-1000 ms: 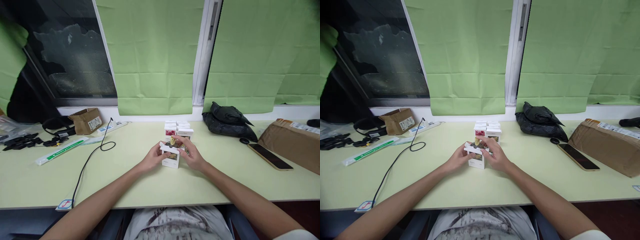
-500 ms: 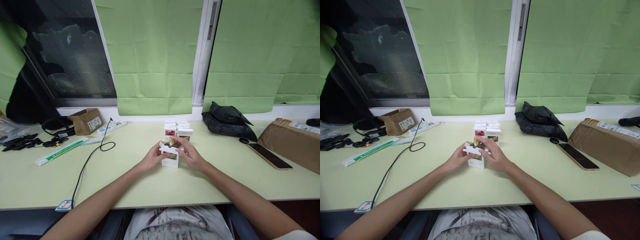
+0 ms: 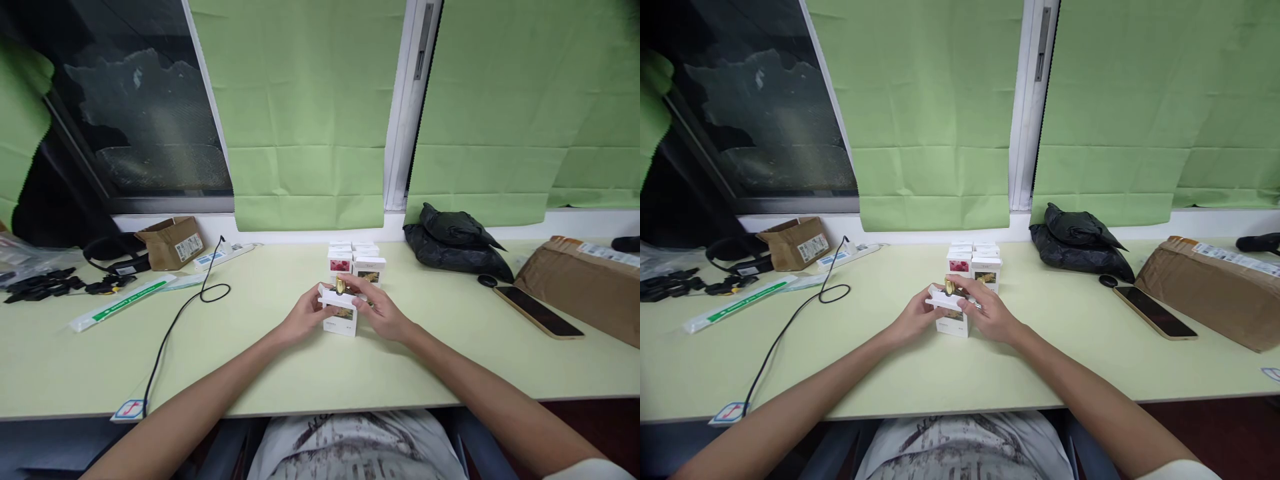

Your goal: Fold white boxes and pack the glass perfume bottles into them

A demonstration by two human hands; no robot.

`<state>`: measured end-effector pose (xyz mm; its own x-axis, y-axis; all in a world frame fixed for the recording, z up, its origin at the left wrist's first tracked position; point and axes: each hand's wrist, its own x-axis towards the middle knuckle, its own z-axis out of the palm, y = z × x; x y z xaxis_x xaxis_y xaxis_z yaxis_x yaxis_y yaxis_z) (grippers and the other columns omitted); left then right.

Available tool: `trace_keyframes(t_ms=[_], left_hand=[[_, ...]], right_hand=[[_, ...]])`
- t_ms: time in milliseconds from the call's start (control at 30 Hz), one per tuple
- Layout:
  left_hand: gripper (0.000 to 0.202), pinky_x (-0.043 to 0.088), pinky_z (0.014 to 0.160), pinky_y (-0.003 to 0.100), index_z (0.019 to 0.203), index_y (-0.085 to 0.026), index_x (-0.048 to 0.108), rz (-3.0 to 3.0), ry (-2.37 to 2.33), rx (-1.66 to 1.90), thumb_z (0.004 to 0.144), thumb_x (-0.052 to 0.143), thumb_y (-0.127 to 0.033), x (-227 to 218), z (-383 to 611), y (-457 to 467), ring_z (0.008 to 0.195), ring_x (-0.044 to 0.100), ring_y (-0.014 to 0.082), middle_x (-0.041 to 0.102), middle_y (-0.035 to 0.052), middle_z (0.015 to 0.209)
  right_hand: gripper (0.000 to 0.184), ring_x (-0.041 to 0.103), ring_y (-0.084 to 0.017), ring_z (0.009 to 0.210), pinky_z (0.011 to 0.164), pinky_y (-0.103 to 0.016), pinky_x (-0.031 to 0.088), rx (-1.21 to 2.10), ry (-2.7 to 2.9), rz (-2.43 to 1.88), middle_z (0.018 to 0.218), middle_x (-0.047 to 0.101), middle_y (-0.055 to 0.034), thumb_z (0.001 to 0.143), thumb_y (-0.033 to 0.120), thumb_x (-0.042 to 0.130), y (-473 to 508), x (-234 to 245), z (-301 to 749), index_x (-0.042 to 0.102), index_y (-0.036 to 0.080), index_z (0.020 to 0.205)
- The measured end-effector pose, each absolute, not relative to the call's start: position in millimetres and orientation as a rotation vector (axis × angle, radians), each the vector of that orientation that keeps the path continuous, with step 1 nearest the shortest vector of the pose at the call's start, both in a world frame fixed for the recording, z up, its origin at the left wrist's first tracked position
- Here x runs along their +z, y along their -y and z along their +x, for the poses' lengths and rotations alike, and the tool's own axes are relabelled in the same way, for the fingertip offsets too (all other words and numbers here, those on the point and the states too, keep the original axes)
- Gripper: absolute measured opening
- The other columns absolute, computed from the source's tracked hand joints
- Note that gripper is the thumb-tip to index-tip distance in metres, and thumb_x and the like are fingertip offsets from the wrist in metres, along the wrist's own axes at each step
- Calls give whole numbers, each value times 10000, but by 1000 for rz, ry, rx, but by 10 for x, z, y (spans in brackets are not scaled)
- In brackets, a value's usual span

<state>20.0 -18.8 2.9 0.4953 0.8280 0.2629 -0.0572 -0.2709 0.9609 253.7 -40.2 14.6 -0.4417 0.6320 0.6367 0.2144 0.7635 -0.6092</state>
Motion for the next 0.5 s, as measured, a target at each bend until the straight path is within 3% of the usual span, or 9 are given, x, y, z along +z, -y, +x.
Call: trace_keyframes(t_ms=[500], left_hand=[[447,586,903,361,1204,-190,651,1639,-671,1027,865,835,-413,-22,182,153,1017,739,253,736,85,1139]], right_hand=[[483,576,-271,1361,1156,-475,463,539,2065,-604,1483,609,-94,1107,508,421,397,137,2537,513,315,1540]])
